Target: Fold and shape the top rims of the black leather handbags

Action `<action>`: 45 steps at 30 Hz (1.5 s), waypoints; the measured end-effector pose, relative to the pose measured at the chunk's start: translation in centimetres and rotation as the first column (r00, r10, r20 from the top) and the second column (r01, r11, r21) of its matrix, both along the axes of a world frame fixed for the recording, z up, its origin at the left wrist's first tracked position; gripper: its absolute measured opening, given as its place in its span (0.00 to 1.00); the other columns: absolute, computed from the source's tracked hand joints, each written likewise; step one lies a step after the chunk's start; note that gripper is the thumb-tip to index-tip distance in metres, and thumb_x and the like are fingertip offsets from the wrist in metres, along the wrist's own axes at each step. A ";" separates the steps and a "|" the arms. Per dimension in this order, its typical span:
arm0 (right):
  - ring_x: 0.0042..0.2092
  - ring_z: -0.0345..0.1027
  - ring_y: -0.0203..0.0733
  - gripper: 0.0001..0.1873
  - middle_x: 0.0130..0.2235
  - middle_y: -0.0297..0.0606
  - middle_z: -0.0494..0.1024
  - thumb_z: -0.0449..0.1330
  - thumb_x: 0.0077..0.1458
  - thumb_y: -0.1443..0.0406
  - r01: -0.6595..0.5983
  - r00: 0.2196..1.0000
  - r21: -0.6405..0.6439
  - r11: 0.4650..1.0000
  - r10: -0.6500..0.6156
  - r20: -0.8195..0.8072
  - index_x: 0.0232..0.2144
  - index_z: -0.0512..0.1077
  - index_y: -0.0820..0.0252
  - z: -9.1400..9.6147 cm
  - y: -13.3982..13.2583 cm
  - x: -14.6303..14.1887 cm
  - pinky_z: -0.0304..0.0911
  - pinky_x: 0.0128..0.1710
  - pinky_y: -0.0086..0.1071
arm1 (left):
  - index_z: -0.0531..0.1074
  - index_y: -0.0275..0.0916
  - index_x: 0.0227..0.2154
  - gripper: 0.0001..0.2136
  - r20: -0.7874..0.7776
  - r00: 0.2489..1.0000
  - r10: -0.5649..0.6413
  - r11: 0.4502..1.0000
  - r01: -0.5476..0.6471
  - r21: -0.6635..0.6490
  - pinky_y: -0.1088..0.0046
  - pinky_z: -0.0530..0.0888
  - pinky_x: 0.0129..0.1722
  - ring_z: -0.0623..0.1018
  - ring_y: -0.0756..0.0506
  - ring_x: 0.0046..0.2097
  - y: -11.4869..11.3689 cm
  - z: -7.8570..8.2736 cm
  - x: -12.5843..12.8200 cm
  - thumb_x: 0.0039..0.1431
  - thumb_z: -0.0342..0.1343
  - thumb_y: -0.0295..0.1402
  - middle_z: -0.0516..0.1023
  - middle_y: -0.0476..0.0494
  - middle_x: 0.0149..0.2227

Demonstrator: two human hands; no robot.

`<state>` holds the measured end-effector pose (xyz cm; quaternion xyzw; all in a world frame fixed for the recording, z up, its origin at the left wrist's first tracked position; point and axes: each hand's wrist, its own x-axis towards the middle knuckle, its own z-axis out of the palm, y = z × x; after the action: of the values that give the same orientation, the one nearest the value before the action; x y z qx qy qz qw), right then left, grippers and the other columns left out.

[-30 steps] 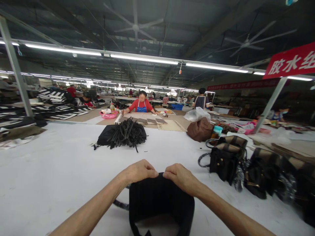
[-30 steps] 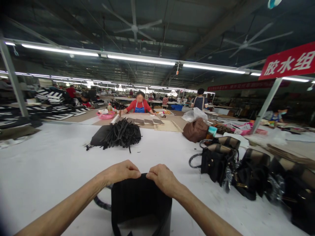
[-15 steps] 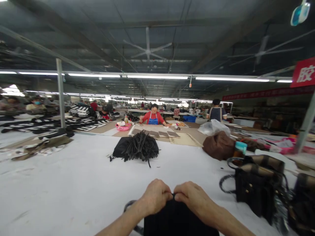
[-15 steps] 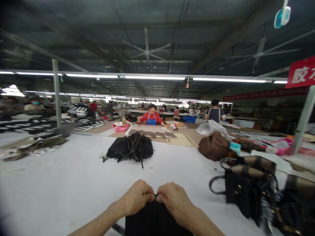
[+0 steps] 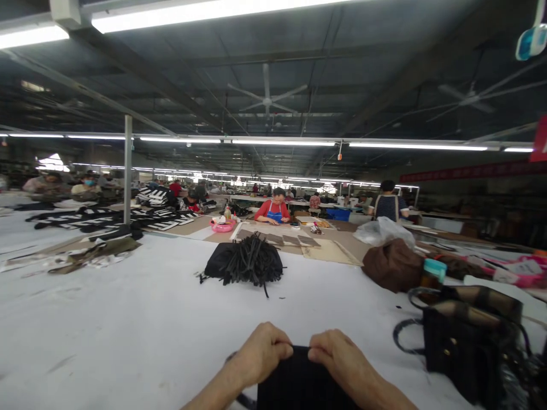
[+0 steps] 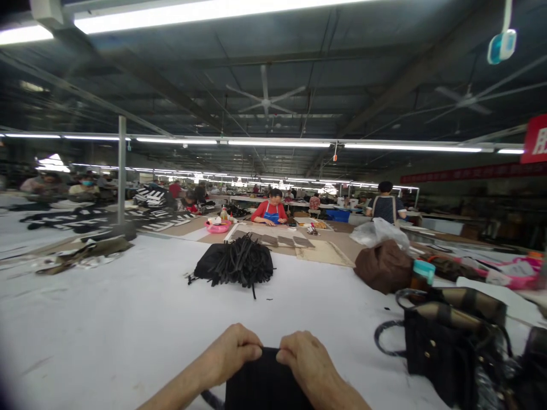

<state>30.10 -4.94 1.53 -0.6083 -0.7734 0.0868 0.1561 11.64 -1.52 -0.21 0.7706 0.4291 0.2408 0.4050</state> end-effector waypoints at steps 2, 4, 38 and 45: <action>0.28 0.60 0.36 0.13 0.22 0.32 0.70 0.50 0.48 0.64 -0.008 1.000 -0.006 1.000 0.008 0.003 0.15 0.65 0.59 0.0 -0.1 0.1 0.48 0.28 0.28 | 0.67 0.35 0.17 0.09 0.063 0.998 0.018 0.999 -0.016 -0.038 0.77 0.51 0.18 0.55 0.54 0.20 0.1 -0.7 -0.3 0.46 0.47 0.33 0.53 0.55 0.15; 0.28 0.60 0.36 0.13 0.22 0.32 0.70 0.50 0.49 0.64 -0.006 1.000 -0.010 1.000 0.006 0.000 0.15 0.65 0.59 0.0 -0.2 0.1 0.48 0.28 0.28 | 0.66 0.34 0.18 0.09 0.111 0.994 0.012 0.998 -0.005 -0.067 0.77 0.50 0.18 0.54 0.54 0.20 0.1 -1.3 -0.5 0.47 0.48 0.34 0.53 0.55 0.15; 0.31 0.69 0.40 0.13 0.28 0.36 0.77 0.49 0.55 0.62 -0.233 0.907 0.034 0.972 0.205 0.368 0.26 0.72 0.57 -0.3 0.3 -2.6 0.57 0.31 0.28 | 0.71 0.37 0.23 0.12 0.022 0.998 0.062 0.934 -0.066 0.350 0.77 0.63 0.34 0.69 0.49 0.33 -2.0 -0.7 -1.7 0.55 0.46 0.34 0.71 0.48 0.28; 0.31 0.69 0.39 0.14 0.29 0.36 0.77 0.48 0.56 0.62 -0.262 0.892 0.036 0.964 0.228 0.391 0.27 0.72 0.57 -0.5 0.0 -2.4 0.58 0.32 0.27 | 0.70 0.36 0.20 0.11 -0.012 0.998 0.063 0.953 -0.056 0.296 0.78 0.61 0.28 0.67 0.51 0.27 -2.2 -1.0 -2.4 0.53 0.46 0.30 0.67 0.50 0.23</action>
<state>27.72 -4.93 0.99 -0.5036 -0.8624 -0.0487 0.0163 9.24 -3.67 -1.18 0.8118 0.4157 0.3060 0.2730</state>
